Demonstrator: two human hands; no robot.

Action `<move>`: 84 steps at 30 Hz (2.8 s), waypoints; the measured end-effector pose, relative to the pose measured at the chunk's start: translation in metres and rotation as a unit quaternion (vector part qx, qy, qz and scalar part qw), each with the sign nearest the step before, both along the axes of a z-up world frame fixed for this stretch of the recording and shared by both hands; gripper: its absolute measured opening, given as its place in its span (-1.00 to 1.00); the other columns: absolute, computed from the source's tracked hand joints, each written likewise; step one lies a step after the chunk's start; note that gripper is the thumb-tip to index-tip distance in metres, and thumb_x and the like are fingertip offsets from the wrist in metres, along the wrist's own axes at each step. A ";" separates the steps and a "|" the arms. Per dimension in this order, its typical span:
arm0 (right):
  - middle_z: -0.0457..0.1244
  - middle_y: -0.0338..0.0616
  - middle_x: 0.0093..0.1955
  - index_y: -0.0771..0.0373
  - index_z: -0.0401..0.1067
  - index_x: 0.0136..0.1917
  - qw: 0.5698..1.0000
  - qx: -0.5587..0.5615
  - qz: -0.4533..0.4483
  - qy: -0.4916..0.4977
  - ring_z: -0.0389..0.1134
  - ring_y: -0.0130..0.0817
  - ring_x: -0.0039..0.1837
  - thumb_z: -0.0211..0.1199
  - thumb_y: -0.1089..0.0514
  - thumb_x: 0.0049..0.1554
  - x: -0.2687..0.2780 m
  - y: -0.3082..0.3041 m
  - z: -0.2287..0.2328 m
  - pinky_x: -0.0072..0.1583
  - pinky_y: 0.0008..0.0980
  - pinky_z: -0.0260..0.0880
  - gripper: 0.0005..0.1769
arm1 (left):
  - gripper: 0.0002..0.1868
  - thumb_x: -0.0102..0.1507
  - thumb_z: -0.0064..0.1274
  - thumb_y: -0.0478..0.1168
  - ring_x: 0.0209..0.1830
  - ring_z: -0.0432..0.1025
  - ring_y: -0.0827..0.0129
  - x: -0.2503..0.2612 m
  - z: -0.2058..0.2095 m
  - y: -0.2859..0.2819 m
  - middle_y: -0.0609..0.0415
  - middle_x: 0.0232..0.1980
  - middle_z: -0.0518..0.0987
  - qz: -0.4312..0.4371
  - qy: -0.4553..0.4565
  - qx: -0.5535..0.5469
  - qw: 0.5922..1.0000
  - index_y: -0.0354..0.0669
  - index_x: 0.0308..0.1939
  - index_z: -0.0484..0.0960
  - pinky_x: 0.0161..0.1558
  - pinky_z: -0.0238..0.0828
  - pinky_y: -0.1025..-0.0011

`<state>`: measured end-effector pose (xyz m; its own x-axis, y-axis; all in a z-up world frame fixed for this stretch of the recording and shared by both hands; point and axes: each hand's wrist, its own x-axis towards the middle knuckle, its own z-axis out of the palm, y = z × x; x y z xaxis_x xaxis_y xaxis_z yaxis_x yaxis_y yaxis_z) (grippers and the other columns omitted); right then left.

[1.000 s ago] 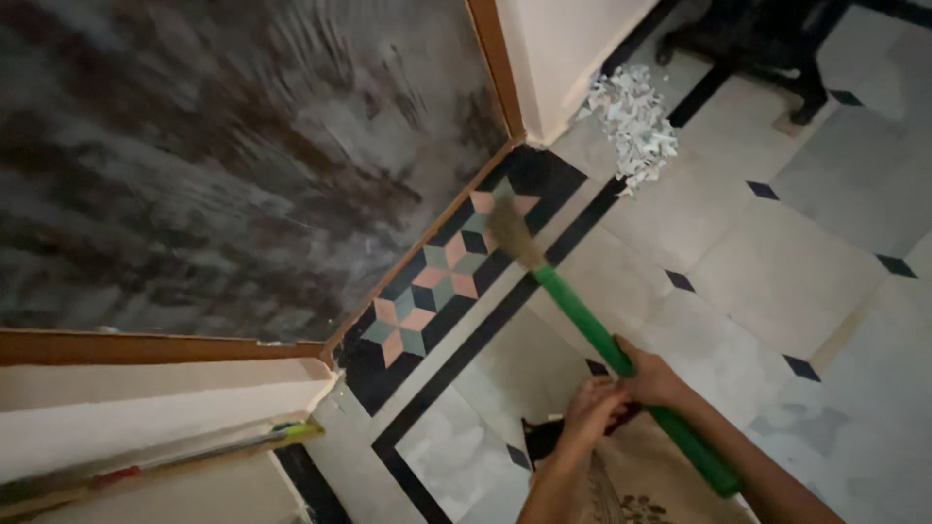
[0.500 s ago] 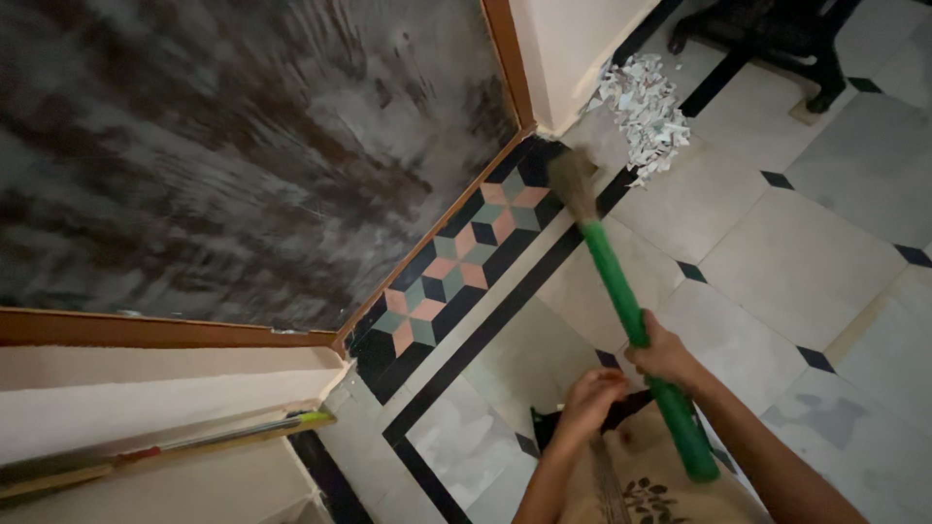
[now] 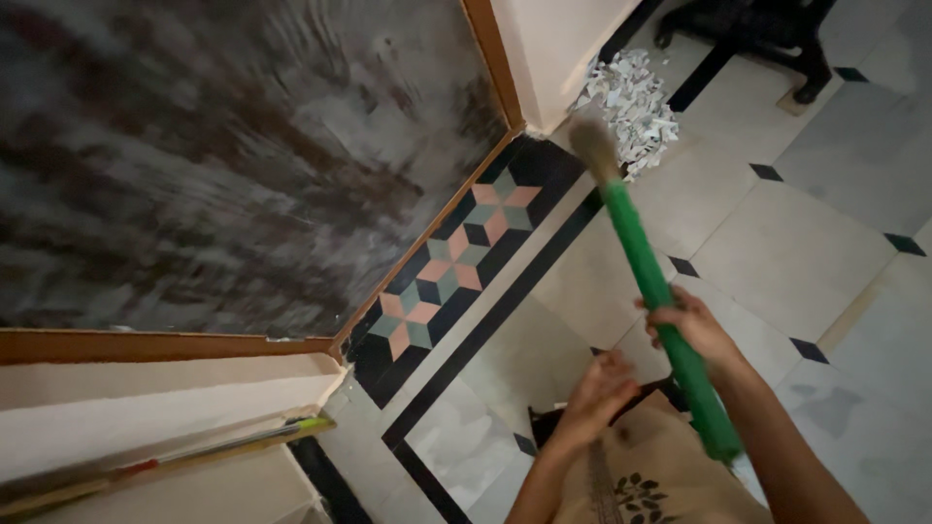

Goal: The person sweeps a tiled floor with a green-handled broom, gathering scattered paper debris into a pile near a doorway. The person moves a pair of sandals out of the way to continue sweeping.

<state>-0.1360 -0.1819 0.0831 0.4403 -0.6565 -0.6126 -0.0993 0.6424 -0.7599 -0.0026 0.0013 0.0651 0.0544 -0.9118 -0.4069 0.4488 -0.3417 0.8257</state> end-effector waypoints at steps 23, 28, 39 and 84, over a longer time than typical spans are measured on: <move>0.25 -0.09 -0.13 0.25 0.11 0.53 0.992 0.007 -0.090 -0.086 0.27 -0.32 -0.26 0.19 0.43 -0.01 0.113 -0.214 -0.161 -0.28 -0.27 0.39 -0.17 | -0.27 0.35 0.13 -0.17 0.11 0.44 0.36 0.041 0.040 -0.082 -0.10 0.21 0.54 0.072 -0.137 0.042 0.987 -0.07 0.56 0.20 0.13 0.41 0.42; 0.23 -0.05 -0.20 0.23 0.02 0.51 0.994 0.010 -0.102 -0.041 0.28 -0.24 -0.30 0.15 0.43 -0.01 0.117 -0.166 -0.130 -0.31 -0.18 0.39 -0.17 | -0.39 0.36 0.09 -0.16 0.11 0.44 0.34 0.053 0.019 -0.068 -0.10 0.15 0.56 0.098 -0.146 0.086 0.981 -0.12 0.48 0.34 0.16 0.36 0.40; 0.26 -0.10 -0.15 0.40 0.11 0.58 0.994 0.044 -0.065 -0.071 0.33 -0.35 -0.25 0.21 0.39 0.05 0.129 -0.133 -0.095 -0.23 -0.29 0.46 -0.17 | -0.42 0.35 0.00 -0.02 0.22 0.47 0.27 0.048 0.019 -0.067 -0.01 0.39 0.47 0.121 -0.117 0.103 0.980 -0.26 0.37 0.40 0.29 0.30 0.31; 0.21 -0.12 -0.04 0.27 0.19 0.47 0.960 0.106 -0.095 -0.241 0.12 -0.66 -0.32 0.08 0.27 0.03 -0.104 -0.274 -0.191 -0.31 -0.72 0.21 -0.29 | -0.55 0.35 0.12 -0.30 0.21 0.48 0.36 -0.042 -0.099 -0.090 0.03 0.19 0.55 -0.044 0.057 0.010 0.997 -0.19 0.32 0.43 0.23 0.45 0.41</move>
